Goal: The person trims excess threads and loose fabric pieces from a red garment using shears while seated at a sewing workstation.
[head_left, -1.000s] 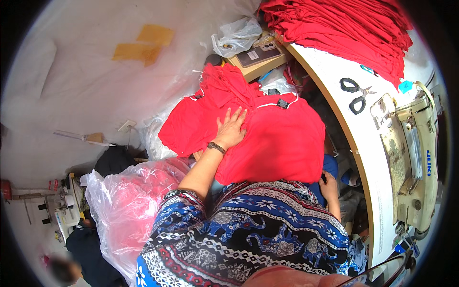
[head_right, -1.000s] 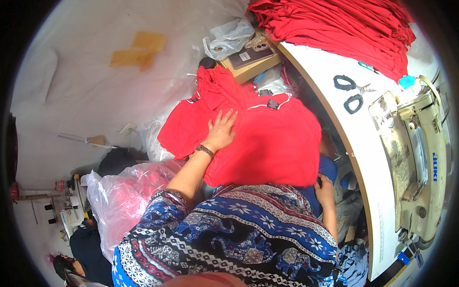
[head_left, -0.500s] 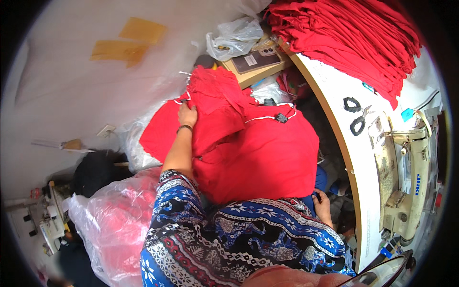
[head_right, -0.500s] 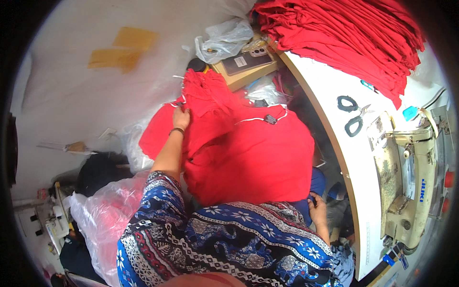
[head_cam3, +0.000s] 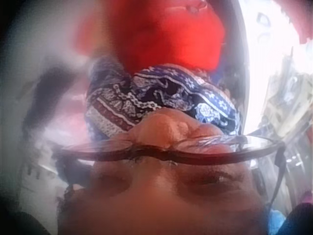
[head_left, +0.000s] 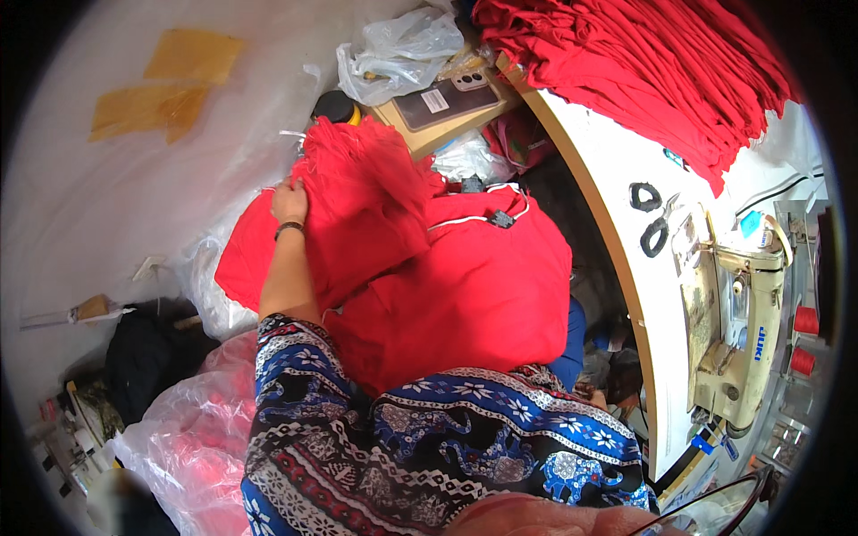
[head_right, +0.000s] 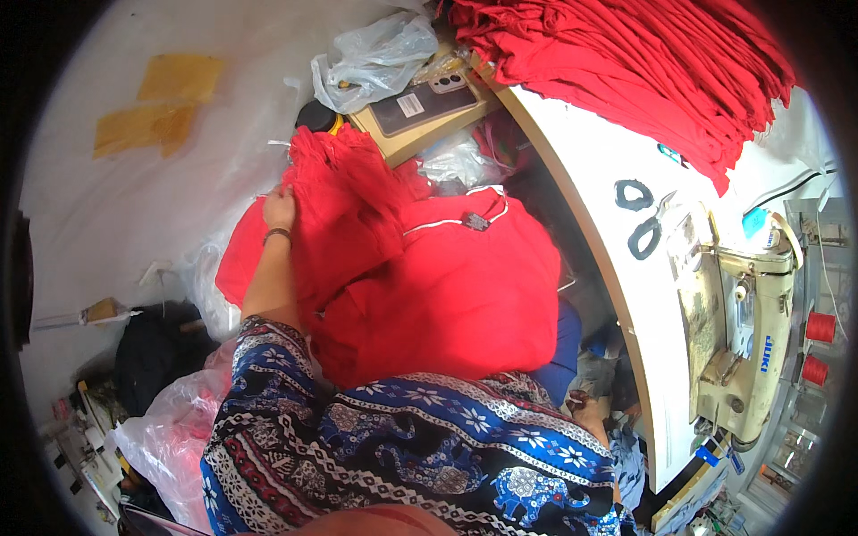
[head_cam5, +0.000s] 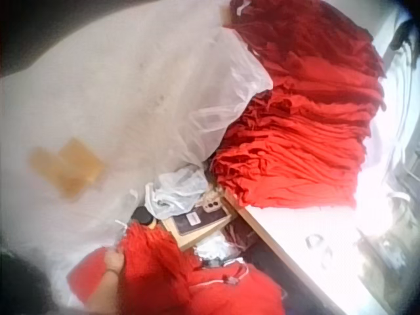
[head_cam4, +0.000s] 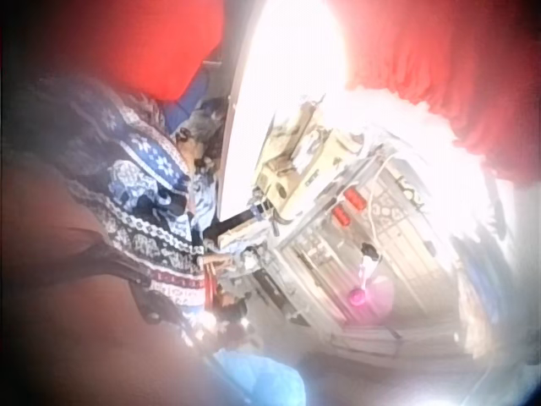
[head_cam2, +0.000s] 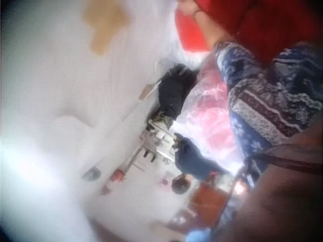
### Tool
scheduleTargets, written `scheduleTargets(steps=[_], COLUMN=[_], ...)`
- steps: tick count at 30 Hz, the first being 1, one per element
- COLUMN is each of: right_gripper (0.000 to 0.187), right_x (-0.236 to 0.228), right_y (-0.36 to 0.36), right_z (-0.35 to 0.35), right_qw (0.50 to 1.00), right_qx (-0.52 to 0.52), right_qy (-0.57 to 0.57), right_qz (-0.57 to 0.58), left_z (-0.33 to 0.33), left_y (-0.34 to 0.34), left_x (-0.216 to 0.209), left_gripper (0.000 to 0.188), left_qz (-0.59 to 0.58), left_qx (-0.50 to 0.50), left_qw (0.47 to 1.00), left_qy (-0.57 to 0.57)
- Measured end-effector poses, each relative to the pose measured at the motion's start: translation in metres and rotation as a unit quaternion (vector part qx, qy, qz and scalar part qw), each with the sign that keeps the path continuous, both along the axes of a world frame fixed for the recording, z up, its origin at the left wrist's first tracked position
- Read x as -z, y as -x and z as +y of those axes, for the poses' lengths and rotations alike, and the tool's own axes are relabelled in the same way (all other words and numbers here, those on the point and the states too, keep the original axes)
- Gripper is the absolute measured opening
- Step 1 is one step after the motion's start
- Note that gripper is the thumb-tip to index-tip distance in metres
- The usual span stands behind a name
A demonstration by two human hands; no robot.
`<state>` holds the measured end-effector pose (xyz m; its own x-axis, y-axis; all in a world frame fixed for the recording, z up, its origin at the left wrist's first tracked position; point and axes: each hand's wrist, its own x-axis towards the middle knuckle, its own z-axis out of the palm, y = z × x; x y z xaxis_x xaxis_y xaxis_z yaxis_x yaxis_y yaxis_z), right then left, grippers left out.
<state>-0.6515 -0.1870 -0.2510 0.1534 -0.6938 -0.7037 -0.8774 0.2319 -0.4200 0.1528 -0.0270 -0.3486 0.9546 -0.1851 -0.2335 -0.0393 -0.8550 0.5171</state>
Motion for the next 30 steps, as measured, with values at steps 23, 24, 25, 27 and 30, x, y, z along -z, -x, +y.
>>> scheduleTargets(steps=[23, 24, 25, 27, 30], right_gripper=[0.033, 0.032, 0.031, 0.030, 0.035], right_x=[-0.172, -0.148, -0.122, -0.083, -0.063], right_y=[-0.230, -0.210, -0.190, -0.171, -0.168], right_z=[-0.060, -0.065, -0.069, -0.061, -0.043], right_qw=[0.768, 0.801, 0.835, 0.865, 0.838], right_qx=[-0.369, -0.351, -0.331, -0.307, -0.334], right_qy=[0.371, 0.355, 0.337, 0.325, 0.396], right_qz=[-0.369, -0.329, -0.285, -0.227, -0.171], left_z=[-0.110, -0.109, -0.111, -0.120, -0.126], left_y=[0.338, 0.325, 0.318, 0.313, 0.325], left_x=[-0.351, -0.310, -0.285, -0.253, -0.244], left_gripper=[0.041, 0.038, 0.037, 0.035, 0.030], left_qz=[-0.025, -0.073, -0.139, -0.270, -0.253], left_qx=[0.757, 0.759, 0.755, 0.734, 0.719], left_qw=[0.646, 0.643, 0.638, 0.622, 0.647], left_qy=[-0.097, -0.077, -0.063, -0.038, -0.015])
